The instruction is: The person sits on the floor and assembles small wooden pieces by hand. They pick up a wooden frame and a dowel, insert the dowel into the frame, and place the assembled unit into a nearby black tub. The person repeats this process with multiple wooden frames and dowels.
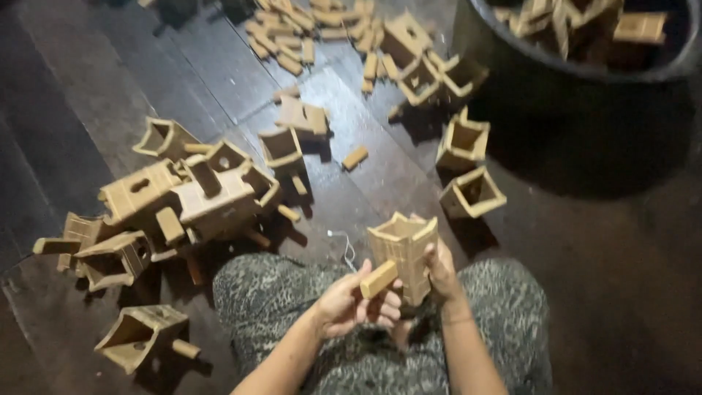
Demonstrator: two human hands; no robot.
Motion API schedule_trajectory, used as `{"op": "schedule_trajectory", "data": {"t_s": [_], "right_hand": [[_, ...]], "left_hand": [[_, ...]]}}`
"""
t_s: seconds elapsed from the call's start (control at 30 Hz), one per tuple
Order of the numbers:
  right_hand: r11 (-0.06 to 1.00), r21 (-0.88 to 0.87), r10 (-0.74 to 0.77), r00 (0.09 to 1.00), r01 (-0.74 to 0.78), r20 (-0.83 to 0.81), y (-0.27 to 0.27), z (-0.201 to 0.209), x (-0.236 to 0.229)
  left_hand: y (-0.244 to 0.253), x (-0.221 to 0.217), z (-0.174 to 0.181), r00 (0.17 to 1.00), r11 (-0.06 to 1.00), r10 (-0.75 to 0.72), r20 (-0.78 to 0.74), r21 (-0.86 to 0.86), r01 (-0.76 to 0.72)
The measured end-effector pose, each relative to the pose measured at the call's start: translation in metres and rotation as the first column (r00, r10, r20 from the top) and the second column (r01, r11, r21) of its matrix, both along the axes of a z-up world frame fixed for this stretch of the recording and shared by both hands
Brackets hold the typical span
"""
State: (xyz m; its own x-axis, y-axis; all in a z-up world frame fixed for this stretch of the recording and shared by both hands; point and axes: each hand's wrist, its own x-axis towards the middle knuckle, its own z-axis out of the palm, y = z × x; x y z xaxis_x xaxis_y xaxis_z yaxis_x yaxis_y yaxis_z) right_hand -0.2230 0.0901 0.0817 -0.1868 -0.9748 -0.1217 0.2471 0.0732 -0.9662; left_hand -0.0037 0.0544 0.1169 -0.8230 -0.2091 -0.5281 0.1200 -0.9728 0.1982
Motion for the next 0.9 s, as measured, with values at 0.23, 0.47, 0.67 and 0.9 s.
{"op": "schedule_trajectory", "data": {"t_s": [0.23, 0.47, 0.67, 0.9], "right_hand": [[0.992, 0.121, 0.015, 0.981, -0.039, 0.195, 0.000, 0.018, 0.006], [0.997, 0.001, -0.054, 0.709, 0.075, 0.703, -0.004, 0.002, -0.023], [0.946, -0.174, 0.081, 0.321, 0.272, 0.944, -0.001, -0.020, -0.038], [0.959, -0.099, 0.021, 0.281, 0.265, 0.959, -0.008, -0.020, -0.022]], "left_hand": [[0.014, 0.000, 0.008, 0.986, 0.995, 0.047, -0.157, 0.098, -0.032], [0.022, 0.008, -0.037, 0.953, 0.901, 0.024, -0.301, 0.419, 0.109], [0.025, 0.009, -0.030, 0.976, 0.997, -0.073, 0.207, -0.006, 0.076], [0.024, 0.013, -0.028, 0.977, 0.998, -0.058, 0.204, 0.024, 0.054]]}}
